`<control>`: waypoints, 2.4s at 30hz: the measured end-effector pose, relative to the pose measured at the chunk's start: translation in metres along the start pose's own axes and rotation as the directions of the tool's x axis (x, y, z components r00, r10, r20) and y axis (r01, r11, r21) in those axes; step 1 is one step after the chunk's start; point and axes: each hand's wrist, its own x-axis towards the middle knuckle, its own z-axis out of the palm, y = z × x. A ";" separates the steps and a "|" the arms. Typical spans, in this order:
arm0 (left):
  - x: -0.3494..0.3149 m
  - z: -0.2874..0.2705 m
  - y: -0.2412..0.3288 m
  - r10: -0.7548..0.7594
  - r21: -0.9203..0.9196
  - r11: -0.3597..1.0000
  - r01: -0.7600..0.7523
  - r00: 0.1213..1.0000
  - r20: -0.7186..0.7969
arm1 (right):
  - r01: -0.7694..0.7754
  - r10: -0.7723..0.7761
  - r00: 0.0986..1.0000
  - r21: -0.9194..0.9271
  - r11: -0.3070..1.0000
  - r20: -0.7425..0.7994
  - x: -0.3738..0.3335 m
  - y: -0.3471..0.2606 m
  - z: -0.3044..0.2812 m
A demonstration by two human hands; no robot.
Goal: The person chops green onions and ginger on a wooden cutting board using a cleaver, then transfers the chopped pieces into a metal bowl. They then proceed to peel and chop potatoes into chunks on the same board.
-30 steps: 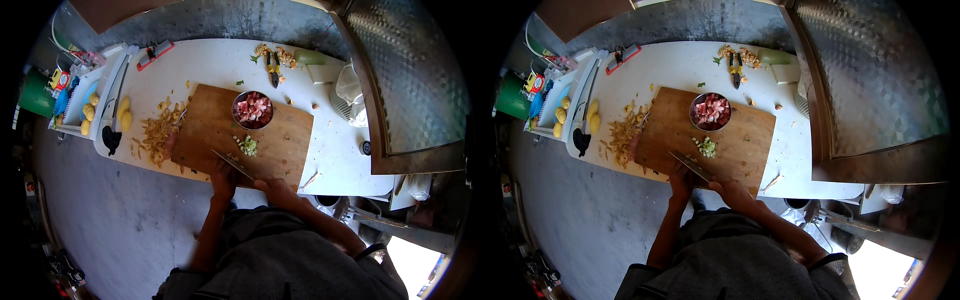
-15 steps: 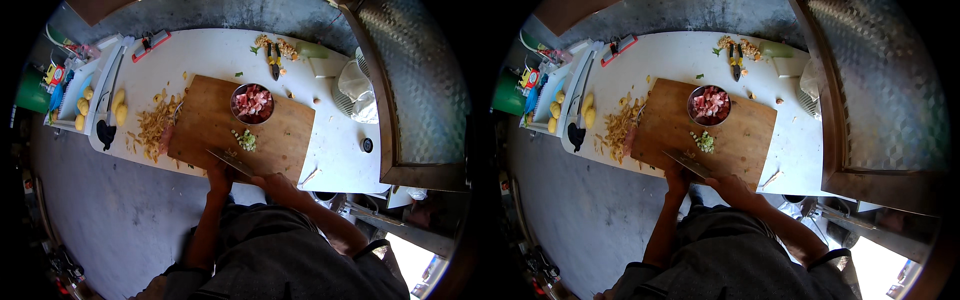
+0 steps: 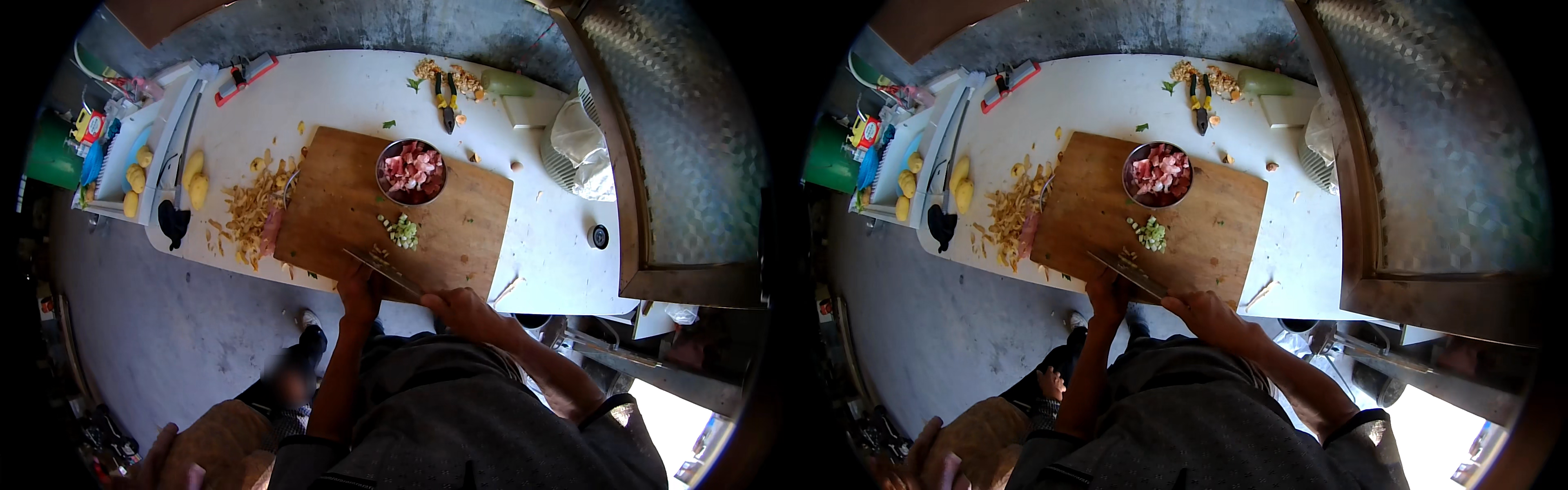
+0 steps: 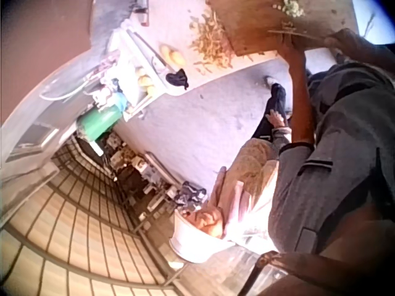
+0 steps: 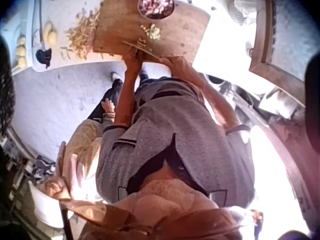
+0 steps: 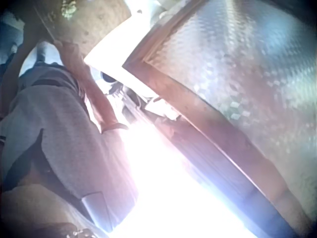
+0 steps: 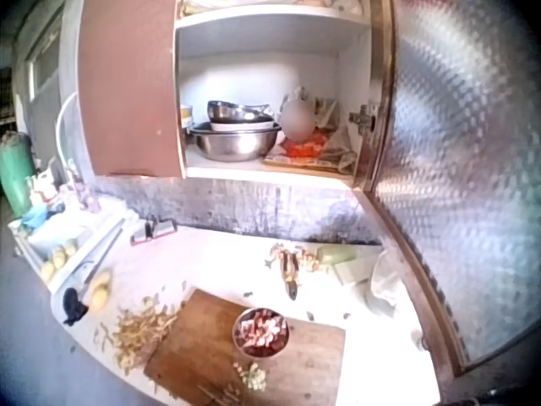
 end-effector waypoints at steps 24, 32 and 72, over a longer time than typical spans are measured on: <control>-0.005 0.002 -0.008 0.046 0.114 0.992 -0.045 0.999 -0.010 | 0.061 -0.062 0.998 -0.037 0.997 -0.018 0.013 0.014 0.014; 0.002 -0.004 0.005 0.040 0.043 0.998 -0.038 0.999 -0.030 | 0.010 -0.006 0.995 0.046 0.999 -0.097 0.024 0.008 0.020; -0.007 -0.006 -0.009 0.019 -0.057 0.998 -0.020 1.000 -0.021 | -0.024 0.025 0.999 -0.025 0.999 0.049 0.008 -0.007 0.001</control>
